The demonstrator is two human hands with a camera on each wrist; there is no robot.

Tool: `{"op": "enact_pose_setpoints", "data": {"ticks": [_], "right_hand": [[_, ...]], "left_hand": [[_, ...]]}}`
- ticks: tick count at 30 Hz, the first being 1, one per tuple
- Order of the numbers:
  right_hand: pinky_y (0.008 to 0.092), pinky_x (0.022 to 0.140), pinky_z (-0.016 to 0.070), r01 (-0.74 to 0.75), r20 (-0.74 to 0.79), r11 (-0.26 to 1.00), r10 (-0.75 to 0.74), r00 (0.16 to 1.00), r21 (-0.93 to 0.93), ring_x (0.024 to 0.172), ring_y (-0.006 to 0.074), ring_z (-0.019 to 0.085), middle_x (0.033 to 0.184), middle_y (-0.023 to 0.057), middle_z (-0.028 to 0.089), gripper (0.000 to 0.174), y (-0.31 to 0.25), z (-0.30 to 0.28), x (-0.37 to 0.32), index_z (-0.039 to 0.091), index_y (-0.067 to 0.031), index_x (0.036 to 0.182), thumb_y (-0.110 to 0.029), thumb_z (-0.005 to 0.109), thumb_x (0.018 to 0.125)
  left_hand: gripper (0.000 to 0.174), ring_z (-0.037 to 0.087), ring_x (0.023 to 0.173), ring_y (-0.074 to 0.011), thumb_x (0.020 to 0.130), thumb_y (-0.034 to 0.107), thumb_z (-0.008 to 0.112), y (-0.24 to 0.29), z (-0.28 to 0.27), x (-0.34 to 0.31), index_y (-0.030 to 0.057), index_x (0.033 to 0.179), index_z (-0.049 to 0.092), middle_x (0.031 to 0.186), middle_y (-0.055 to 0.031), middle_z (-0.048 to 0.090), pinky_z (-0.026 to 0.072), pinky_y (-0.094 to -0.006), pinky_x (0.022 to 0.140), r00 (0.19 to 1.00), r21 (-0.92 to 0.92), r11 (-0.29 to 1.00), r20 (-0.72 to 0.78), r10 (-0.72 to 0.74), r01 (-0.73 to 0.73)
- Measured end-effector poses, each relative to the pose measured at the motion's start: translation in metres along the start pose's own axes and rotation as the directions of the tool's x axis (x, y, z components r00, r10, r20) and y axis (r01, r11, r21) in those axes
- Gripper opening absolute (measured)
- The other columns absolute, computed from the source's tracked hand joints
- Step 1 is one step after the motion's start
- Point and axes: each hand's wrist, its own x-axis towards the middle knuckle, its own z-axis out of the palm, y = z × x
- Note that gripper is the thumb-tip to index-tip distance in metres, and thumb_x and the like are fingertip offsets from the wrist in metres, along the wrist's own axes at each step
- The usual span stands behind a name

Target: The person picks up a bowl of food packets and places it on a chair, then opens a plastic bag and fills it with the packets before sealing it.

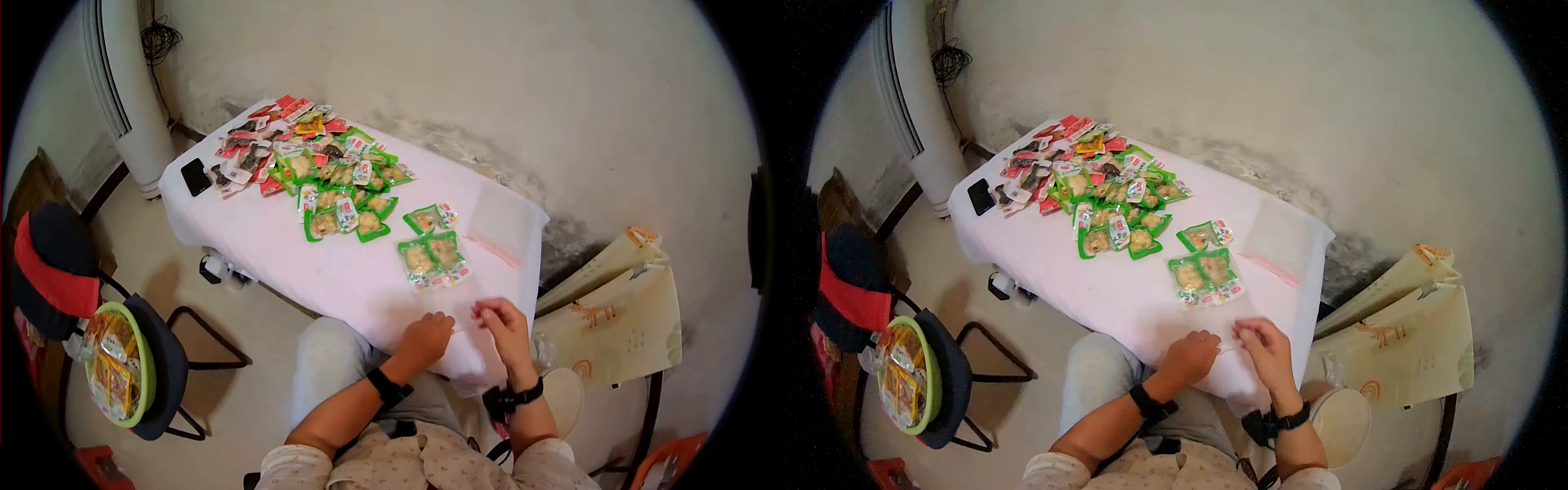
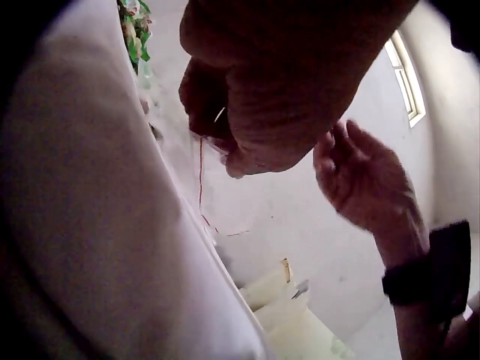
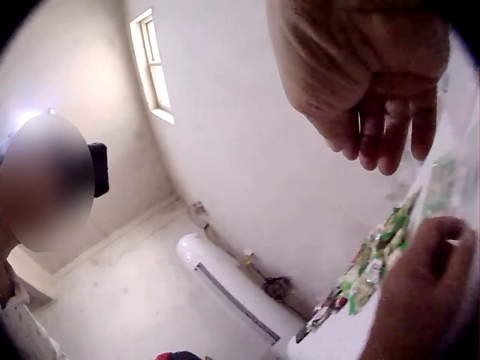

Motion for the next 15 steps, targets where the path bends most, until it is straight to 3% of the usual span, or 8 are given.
{"op": "enact_pose_setpoints", "data": {"ticks": [2, 4, 6, 8, 9, 11, 15], "right_hand": [[0.0282, 0.078, 0.0486, 0.356, 0.143, 0.915, -0.333, 0.932, -0.187, 0.095, 0.0185, 0.061, 0.103, 0.0101, 0.063, 0.021, -0.014, 0.027, 0.037, 0.061, 0.0001, 0.106, -0.011, 0.058, 0.088], [0.0333, 0.082, 0.0483, 0.420, 0.298, 0.824, -0.320, 0.899, -0.381, 0.099, 0.0262, 0.060, 0.102, 0.0143, 0.062, 0.029, -0.033, 0.066, 0.078, 0.060, 0.0003, 0.108, -0.014, 0.065, 0.082], [0.0394, 0.085, 0.0473, 0.636, 0.496, 0.558, -0.402, 0.769, -0.533, 0.102, 0.0336, 0.057, 0.108, 0.0176, 0.058, 0.042, -0.018, 0.100, 0.131, 0.057, -0.0010, 0.114, -0.019, 0.068, 0.077], [0.0433, 0.083, 0.0474, 0.657, 0.537, 0.371, -0.382, 0.752, -0.656, 0.100, 0.0348, 0.056, 0.110, 0.0174, 0.056, 0.047, 0.004, 0.132, 0.168, 0.053, -0.0027, 0.116, -0.017, 0.068, 0.074], [0.0433, 0.083, 0.0474, 0.665, 0.544, 0.372, -0.385, 0.746, -0.648, 0.100, 0.0348, 0.056, 0.110, 0.0174, 0.056, 0.047, 0.014, 0.144, 0.183, 0.053, -0.0027, 0.116, -0.017, 0.068, 0.074], [0.0432, 0.076, 0.0487, 0.642, 0.560, 0.146, -0.371, 0.741, -0.753, 0.094, 0.0324, 0.058, 0.107, 0.0157, 0.054, 0.043, 0.032, 0.160, 0.206, 0.052, -0.0040, 0.116, -0.011, 0.063, 0.075], [0.0439, 0.069, 0.0488, 0.600, 0.514, 0.037, -0.477, 0.713, -0.799, 0.089, 0.0296, 0.059, 0.097, 0.0141, 0.057, 0.035, 0.056, 0.174, 0.228, 0.054, -0.0054, 0.111, -0.008, 0.057, 0.076]], "left_hand": [[0.012, 0.058, 0.073, -0.0258, 0.080, 0.014, 0.058, 0.003, 0.001, -0.001, 0.0085, 0.090, 0.055, 0.079, -0.0081, 0.055, 0.0473, -0.0376, 0.055, 1.000, 0.020, 1.000, -0.011, 0.009, -0.009], [0.008, 0.057, 0.072, -0.0250, 0.079, 0.011, 0.056, 0.000, 0.012, -0.006, 0.0073, 0.086, 0.054, 0.076, -0.0079, 0.055, 0.0468, -0.0381, 0.053, 1.000, 0.042, 0.999, -0.025, 0.020, -0.018], [0.008, 0.056, 0.071, -0.0250, 0.077, 0.010, 0.056, -0.016, 0.035, -0.018, 0.0068, 0.084, 0.056, 0.073, -0.0085, 0.055, 0.0460, -0.0392, 0.050, 0.996, 0.126, 0.990, 0.077, 0.047, -0.056], [0.009, 0.057, 0.069, -0.0252, 0.076, 0.010, 0.056, -0.017, 0.039, -0.018, 0.0059, 0.084, 0.057, 0.072, -0.0090, 0.056, 0.0458, -0.0387, 0.050, 0.998, 0.110, 0.993, 0.054, 0.037, -0.043], [0.010, 0.057, 0.067, -0.0254, 0.075, 0.011, 0.057, -0.018, 0.042, -0.017, 0.0050, 0.084, 0.058, 0.072, -0.0094, 0.056, 0.0455, -0.0383, 0.050, 0.999, 0.087, 0.996, 0.036, 0.035, -0.038], [0.013, 0.057, 0.065, -0.0264, 0.073, 0.010, 0.057, -0.022, 0.052, -0.021, 0.0033, 0.084, 0.058, 0.071, -0.0110, 0.056, 0.0447, -0.0370, 0.050, 0.999, 0.103, 0.994, 0.044, 0.013, -0.017], [0.012, 0.057, 0.068, -0.0266, 0.073, 0.008, 0.056, -0.024, 0.059, -0.029, 0.0032, 0.084, 0.058, 0.072, -0.0123, 0.056, 0.0452, -0.0377, 0.051, 0.996, 0.033, 0.999, -0.085, -0.019, 0.022]]}}
